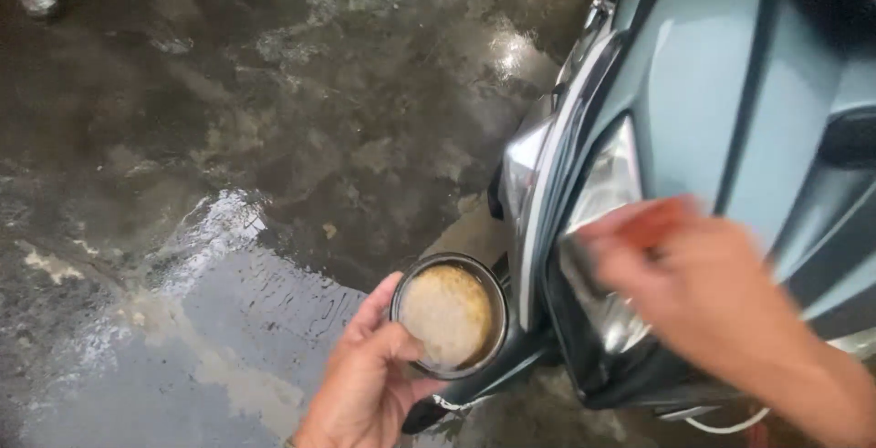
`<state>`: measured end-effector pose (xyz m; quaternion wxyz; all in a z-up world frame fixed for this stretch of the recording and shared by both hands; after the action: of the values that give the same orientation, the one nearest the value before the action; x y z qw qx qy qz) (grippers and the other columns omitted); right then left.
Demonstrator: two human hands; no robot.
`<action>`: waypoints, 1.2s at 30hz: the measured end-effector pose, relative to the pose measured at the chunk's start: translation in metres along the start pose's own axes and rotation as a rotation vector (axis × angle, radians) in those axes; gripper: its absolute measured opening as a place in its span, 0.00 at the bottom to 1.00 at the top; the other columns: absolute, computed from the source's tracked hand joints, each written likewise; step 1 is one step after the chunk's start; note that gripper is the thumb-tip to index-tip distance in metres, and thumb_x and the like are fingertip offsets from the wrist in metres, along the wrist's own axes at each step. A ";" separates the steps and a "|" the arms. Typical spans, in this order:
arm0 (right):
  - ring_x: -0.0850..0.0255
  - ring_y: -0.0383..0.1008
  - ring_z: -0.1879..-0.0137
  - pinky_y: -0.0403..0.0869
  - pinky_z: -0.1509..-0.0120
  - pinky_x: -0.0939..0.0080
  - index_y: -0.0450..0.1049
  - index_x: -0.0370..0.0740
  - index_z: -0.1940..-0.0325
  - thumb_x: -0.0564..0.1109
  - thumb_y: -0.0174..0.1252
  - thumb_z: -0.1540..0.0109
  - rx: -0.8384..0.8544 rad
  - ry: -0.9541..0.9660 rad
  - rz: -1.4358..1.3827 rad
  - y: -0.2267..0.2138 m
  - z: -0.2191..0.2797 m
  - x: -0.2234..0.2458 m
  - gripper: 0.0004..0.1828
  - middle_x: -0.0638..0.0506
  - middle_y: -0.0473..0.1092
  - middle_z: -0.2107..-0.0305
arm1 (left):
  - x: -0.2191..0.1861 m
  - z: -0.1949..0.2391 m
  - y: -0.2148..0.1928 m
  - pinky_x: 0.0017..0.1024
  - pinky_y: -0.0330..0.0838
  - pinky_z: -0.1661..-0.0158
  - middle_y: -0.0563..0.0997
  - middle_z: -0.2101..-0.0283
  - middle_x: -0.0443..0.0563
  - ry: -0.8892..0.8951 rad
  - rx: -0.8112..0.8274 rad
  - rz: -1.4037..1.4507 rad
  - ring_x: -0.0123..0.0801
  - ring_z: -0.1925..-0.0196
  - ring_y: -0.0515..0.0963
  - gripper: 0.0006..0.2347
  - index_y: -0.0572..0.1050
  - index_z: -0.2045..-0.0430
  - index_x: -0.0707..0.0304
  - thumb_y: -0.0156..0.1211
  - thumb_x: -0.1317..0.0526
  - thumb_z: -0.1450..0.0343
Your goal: The person applies a brown paste from a can onto a scooter using an orange brush. They systematically cover the front fairing, handlebars, dashboard, and side panels with the substance.
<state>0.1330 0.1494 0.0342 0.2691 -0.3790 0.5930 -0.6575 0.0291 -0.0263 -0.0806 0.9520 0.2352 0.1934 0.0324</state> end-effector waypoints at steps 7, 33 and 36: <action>0.72 0.74 0.74 0.72 0.58 0.74 0.75 0.40 0.71 0.48 0.52 0.47 -0.271 -0.428 -0.082 0.060 0.048 0.002 0.11 0.59 0.72 0.68 | 0.018 -0.013 -0.020 0.39 0.66 0.81 0.76 0.60 0.57 -0.083 -0.048 -0.010 0.49 0.69 0.73 0.34 0.69 0.51 0.46 0.41 0.77 0.51; 0.65 0.72 0.70 0.73 0.63 0.70 0.71 0.36 0.65 0.43 0.49 0.43 -0.504 -0.707 0.044 0.276 0.090 -0.129 0.08 0.52 0.71 0.70 | 0.074 -0.126 -0.064 0.51 0.66 0.70 0.76 0.61 0.60 0.095 0.180 -0.095 0.51 0.66 0.72 0.16 0.65 0.64 0.58 0.43 0.73 0.43; 0.64 0.72 0.69 0.73 0.64 0.70 0.70 0.36 0.64 0.42 0.49 0.43 -0.583 -0.721 0.081 0.266 0.085 -0.057 0.08 0.51 0.71 0.70 | 0.063 -0.117 -0.080 0.52 0.66 0.68 0.76 0.61 0.60 0.145 0.245 -0.137 0.52 0.66 0.72 0.14 0.65 0.65 0.59 0.43 0.72 0.42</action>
<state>0.2099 0.1060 -0.2366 0.3661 -0.6197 0.6358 -0.2787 0.0398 -0.0366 -0.2351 0.8997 0.3329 0.2795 -0.0394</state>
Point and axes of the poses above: each hand's wrist, its own z-axis away from the middle knuckle, its own y-axis out of the palm, x = y × z, the point moved 2 cm from there along -z, towards the middle knuckle
